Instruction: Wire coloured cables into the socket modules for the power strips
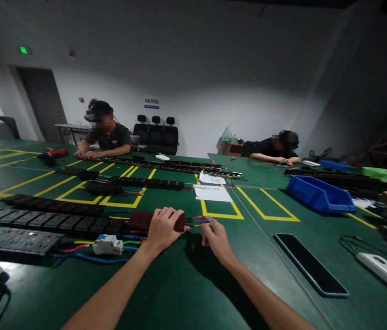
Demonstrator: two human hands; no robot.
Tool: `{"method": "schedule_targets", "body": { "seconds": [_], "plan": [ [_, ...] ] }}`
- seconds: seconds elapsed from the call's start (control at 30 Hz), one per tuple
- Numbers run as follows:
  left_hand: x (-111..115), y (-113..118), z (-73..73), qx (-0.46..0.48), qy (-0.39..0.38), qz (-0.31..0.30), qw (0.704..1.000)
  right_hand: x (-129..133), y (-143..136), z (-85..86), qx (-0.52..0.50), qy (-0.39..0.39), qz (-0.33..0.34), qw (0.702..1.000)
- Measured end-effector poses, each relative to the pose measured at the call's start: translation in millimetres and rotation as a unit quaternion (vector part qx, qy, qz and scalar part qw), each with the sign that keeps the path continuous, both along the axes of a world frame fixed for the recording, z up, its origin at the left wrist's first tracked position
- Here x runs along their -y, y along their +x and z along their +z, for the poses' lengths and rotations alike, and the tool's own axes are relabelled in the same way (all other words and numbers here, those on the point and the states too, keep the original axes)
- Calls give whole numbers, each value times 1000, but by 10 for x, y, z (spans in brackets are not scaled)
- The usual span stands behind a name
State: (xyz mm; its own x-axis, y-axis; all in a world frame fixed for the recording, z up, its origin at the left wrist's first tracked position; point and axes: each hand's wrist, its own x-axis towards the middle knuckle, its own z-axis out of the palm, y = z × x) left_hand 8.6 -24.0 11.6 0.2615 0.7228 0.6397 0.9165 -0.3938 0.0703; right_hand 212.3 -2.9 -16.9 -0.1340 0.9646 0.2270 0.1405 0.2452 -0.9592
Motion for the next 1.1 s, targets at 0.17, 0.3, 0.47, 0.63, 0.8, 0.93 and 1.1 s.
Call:
{"method": "schedule_targets", "body": {
  "seconds": [0.17, 0.3, 0.47, 0.63, 0.8, 0.93, 1.1],
  "plan": [
    [19, -26, 19, 27, 43, 3, 999, 13, 0, 75, -69, -40, 20, 997],
    [43, -33, 54, 38, 90, -4, 995, 48, 12, 204, -169, -90, 20, 981],
    [68, -10, 105, 30, 140, -29, 989, 57, 51, 270, -254, -154, 45, 954],
    [111, -5, 151, 37, 153, -51, 986, 65, 51, 301, -331, -244, 71, 909],
    [154, -14, 170, 44, 162, -69, 983, 93, 73, 334, -379, -299, 136, 865],
    [159, 6, 184, 35, 156, -57, 985, 78, 81, 325, -364, -294, 121, 875],
    [116, 26, 171, 24, 128, -29, 991, 58, 84, 293, -290, -221, 59, 929]
  ]
}}
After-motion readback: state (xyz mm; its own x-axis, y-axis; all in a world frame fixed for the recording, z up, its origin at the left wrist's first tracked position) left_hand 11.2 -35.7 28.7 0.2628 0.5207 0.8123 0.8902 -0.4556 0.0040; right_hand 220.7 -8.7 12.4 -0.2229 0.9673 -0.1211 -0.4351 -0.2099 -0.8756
